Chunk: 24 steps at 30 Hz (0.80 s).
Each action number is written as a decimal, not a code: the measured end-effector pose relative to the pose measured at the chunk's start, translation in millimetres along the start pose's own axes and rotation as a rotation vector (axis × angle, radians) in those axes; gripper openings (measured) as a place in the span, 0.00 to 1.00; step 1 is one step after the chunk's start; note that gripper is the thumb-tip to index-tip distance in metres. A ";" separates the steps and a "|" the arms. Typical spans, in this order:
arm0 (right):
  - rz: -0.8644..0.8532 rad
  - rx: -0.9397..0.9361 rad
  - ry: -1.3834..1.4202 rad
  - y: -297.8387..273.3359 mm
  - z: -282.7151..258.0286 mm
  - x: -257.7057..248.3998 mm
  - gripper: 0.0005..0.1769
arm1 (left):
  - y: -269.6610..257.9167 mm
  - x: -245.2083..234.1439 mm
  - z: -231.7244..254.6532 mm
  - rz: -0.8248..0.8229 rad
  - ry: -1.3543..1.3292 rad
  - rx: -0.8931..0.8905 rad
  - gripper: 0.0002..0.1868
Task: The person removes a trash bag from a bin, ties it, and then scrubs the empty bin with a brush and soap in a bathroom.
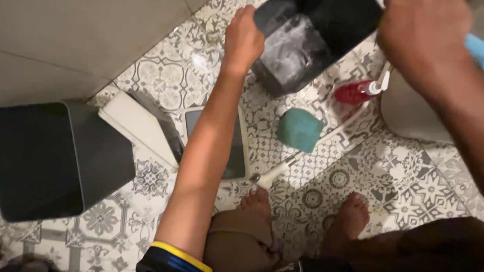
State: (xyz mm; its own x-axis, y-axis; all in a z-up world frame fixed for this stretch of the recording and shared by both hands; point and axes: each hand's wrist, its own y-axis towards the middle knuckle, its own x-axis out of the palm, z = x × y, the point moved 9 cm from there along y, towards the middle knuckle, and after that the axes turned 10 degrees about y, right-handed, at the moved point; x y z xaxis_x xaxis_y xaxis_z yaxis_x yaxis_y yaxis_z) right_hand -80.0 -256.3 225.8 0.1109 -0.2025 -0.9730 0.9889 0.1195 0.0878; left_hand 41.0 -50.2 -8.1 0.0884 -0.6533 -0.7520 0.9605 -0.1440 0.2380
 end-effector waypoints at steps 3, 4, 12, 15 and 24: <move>-0.234 0.114 0.060 -16.4 11.5 15.7 0.16 | 1.7 -3.4 1.4 0.022 -0.023 -0.012 0.20; -0.239 0.108 0.045 -15.6 9.4 23.0 0.16 | 3.7 -5.1 2.9 0.039 -0.024 -0.011 0.21; -0.317 0.071 0.061 49.3 -22.8 168.7 0.12 | -2.1 -4.1 -0.1 0.089 -0.093 -0.013 0.18; -0.452 0.083 0.181 53.2 -59.6 208.7 0.12 | -4.1 -6.2 -1.2 0.137 -0.117 0.011 0.19; -0.473 -0.033 0.284 38.1 -87.4 190.0 0.12 | -5.7 -16.3 3.7 0.175 -0.166 -0.061 0.20</move>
State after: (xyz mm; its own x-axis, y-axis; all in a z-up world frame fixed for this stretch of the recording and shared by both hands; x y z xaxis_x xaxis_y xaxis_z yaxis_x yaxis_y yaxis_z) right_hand -29.9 -205.2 25.6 -0.3802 0.0284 -0.9245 0.9203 0.1109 -0.3751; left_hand 33.1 -41.5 5.1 0.2150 -0.7783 -0.5899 0.9489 0.0236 0.3147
